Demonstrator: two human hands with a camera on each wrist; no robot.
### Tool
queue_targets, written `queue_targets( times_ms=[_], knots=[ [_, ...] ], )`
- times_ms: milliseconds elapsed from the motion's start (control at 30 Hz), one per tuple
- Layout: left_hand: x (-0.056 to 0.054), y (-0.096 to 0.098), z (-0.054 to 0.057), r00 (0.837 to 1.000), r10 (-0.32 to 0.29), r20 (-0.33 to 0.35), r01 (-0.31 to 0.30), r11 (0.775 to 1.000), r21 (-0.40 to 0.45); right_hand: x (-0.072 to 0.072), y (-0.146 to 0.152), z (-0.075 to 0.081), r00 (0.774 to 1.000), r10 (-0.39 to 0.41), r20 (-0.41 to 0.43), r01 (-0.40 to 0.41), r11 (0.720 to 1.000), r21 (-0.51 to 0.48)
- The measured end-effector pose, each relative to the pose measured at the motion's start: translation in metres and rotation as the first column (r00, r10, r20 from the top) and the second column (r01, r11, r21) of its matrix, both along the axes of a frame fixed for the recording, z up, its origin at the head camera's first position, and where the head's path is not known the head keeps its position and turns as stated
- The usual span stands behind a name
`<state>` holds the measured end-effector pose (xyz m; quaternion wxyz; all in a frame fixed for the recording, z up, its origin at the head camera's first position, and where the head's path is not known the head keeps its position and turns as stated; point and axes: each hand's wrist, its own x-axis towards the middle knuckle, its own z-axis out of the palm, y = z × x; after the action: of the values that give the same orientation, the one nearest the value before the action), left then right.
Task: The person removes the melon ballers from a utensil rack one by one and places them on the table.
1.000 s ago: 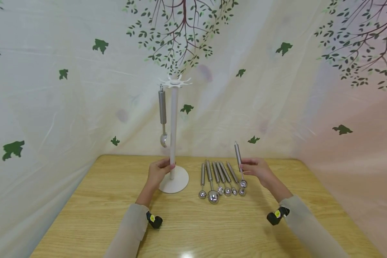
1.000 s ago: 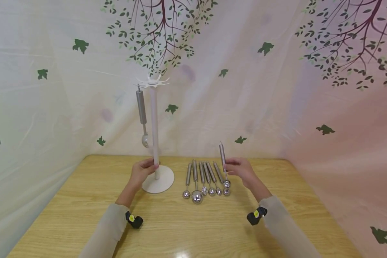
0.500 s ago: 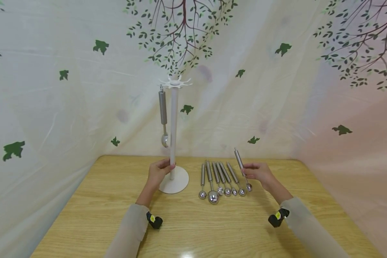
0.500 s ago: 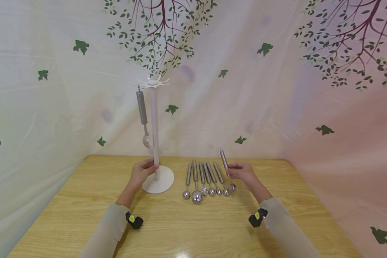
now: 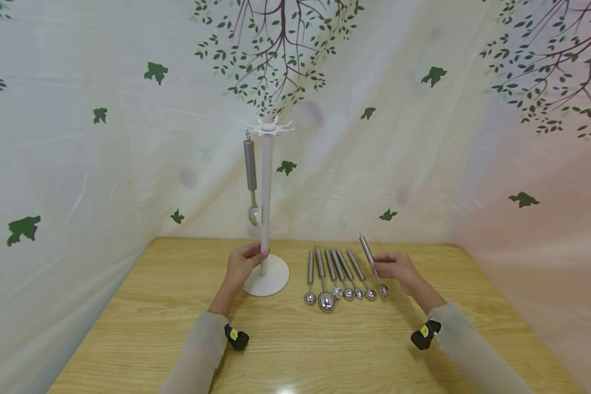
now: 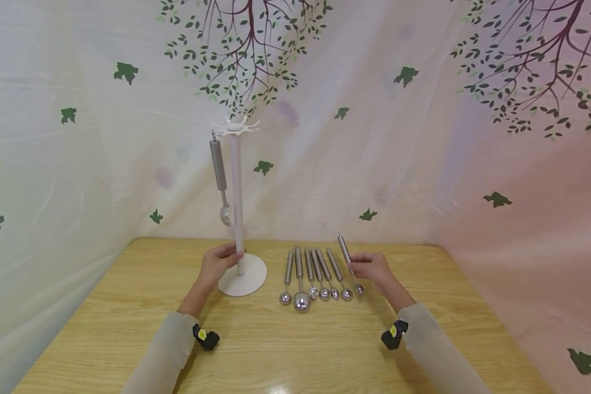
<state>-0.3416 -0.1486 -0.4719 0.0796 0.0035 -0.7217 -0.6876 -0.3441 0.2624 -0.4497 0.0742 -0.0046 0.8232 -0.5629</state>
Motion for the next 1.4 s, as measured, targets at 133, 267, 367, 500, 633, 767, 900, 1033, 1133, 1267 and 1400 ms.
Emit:
queue_targets(
  times_ms=[133, 267, 367, 500, 633, 767, 900, 1033, 1133, 1267, 1400],
  knots=[
    [0.000, 0.001, 0.000, 1.000, -0.001, 0.008, 0.001, 1.000, 0.001, -0.001, 0.002, -0.003, 1.000, -0.005, -0.006, 0.005, 1.000, 0.007],
    [0.001, 0.001, 0.001, 1.000, -0.002, 0.008, 0.002, 1.000, 0.003, -0.002, 0.002, -0.006, 1.000, -0.011, -0.012, 0.011, 1.000, 0.018],
    [0.001, 0.000, 0.001, 1.000, -0.005, 0.008, 0.005, 1.000, -0.003, -0.002, 0.001, -0.008, 1.000, -0.024, -0.012, 0.025, 0.999, 0.034],
    [0.002, -0.001, 0.002, 1.000, -0.013, 0.012, 0.013, 1.000, 0.002, -0.003, 0.000, -0.010, 0.999, -0.043, -0.014, 0.044, 0.997, 0.062],
    [0.001, -0.001, 0.002, 1.000, -0.015, 0.011, 0.015, 1.000, 0.015, -0.005, 0.000, -0.016, 0.998, -0.061, -0.019, 0.062, 0.994, 0.086],
    [0.001, -0.001, 0.000, 1.000, -0.010, 0.007, 0.010, 1.000, 0.011, -0.008, 0.001, -0.022, 0.997, -0.069, -0.019, 0.070, 0.993, 0.100],
    [0.001, -0.001, 0.000, 1.000, -0.007, 0.008, 0.007, 1.000, -0.001, -0.009, -0.001, -0.024, 0.996, -0.089, -0.011, 0.089, 0.990, 0.108],
    [0.002, 0.000, 0.001, 1.000, -0.004, 0.000, 0.004, 1.000, -0.001, -0.010, -0.003, -0.026, 0.995, -0.098, -0.005, 0.098, 0.987, 0.127],
    [0.004, 0.000, 0.002, 1.000, -0.004, -0.009, 0.004, 1.000, 0.002, -0.010, -0.004, -0.027, 0.995, -0.105, -0.002, 0.104, 0.984, 0.145],
    [0.005, 0.000, 0.003, 1.000, -0.003, -0.013, 0.003, 1.000, 0.005, -0.011, -0.005, -0.028, 0.993, -0.115, -0.006, 0.115, 0.979, 0.166],
    [0.004, 0.000, 0.003, 1.000, -0.003, -0.017, 0.003, 1.000, 0.006, -0.010, -0.006, -0.027, 0.993, -0.119, -0.017, 0.120, 0.975, 0.188]
  ],
)
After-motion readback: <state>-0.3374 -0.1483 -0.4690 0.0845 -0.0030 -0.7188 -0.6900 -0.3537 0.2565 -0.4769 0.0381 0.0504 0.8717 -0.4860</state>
